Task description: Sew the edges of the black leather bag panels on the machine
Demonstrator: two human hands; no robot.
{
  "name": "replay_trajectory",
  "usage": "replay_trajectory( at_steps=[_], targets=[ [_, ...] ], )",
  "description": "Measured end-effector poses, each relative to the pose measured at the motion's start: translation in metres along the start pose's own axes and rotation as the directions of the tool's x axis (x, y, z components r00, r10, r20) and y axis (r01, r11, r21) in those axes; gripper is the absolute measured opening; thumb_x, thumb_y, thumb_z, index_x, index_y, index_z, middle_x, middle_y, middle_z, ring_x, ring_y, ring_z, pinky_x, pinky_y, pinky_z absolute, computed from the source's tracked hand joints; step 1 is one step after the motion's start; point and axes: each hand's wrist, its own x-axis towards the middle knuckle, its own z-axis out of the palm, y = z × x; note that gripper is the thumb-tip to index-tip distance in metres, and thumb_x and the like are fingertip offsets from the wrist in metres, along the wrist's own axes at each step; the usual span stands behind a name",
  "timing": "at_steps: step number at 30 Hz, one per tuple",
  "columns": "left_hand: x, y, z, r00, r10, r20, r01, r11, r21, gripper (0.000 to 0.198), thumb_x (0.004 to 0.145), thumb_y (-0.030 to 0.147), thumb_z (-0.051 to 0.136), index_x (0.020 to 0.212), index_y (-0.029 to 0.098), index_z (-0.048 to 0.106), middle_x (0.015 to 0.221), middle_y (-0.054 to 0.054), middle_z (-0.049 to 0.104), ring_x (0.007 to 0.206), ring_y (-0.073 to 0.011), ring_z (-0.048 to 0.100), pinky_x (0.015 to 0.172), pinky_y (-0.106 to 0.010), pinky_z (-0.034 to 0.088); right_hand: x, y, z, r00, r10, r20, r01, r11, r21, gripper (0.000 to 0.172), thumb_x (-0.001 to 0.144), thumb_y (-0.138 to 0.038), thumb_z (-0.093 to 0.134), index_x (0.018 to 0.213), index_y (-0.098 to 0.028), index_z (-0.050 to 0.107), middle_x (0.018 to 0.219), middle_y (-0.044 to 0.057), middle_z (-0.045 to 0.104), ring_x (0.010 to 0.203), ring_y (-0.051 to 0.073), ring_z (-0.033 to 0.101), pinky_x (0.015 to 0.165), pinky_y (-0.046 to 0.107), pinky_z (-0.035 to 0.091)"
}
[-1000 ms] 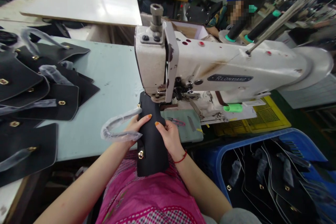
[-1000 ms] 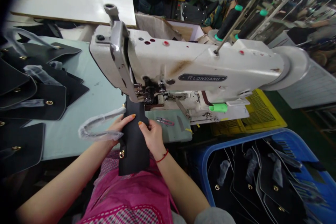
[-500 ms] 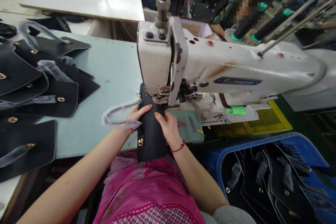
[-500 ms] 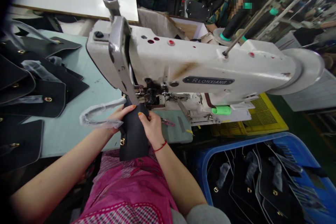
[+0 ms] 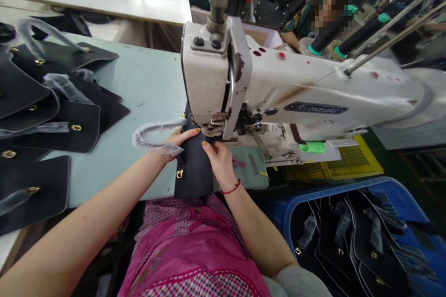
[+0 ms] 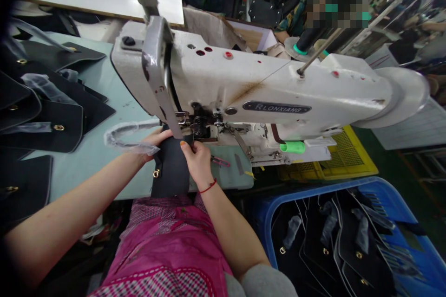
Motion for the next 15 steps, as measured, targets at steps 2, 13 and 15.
replay_trajectory(
  at_steps=[2,13,15],
  targets=[
    [0.001,0.003,-0.004,1.0,-0.001,0.007,0.001,1.0,-0.001,0.056,0.074,0.042,0.077,0.123,0.02,0.062,0.103,-0.008,0.075,0.099,-0.0313,0.071,0.076,-0.034,0.061,0.0,-0.002,-0.002,1.0,-0.007,0.005,0.007,1.0,-0.02,0.039,0.085,-0.053,0.058,0.07,-0.016,0.062,0.064,0.001,0.059,0.066,0.015,0.054,0.055,0.022,0.038],
    [-0.001,0.015,-0.008,0.989,-0.122,0.08,0.121,0.992,0.021,0.037,0.064,0.032,0.085,0.097,0.017,0.073,0.096,-0.011,0.077,0.078,-0.0258,0.075,0.07,-0.032,0.064,0.011,0.001,-0.009,0.997,-0.039,-0.062,0.039,0.999,-0.006,0.04,0.088,-0.05,0.051,0.068,-0.017,0.058,0.062,0.0,0.058,0.053,0.012,0.057,0.046,0.02,0.039],
    [0.0,0.015,-0.006,0.987,-0.145,0.073,0.146,0.989,-0.005,0.032,0.066,0.03,0.083,0.094,0.016,0.073,0.089,-0.011,0.077,0.074,-0.0259,0.074,0.067,-0.032,0.064,0.011,0.002,-0.007,0.998,-0.031,-0.062,0.033,0.999,0.019,0.039,0.087,-0.05,0.052,0.067,-0.017,0.058,0.062,0.0,0.058,0.052,0.012,0.057,0.045,0.019,0.04]
  ],
)
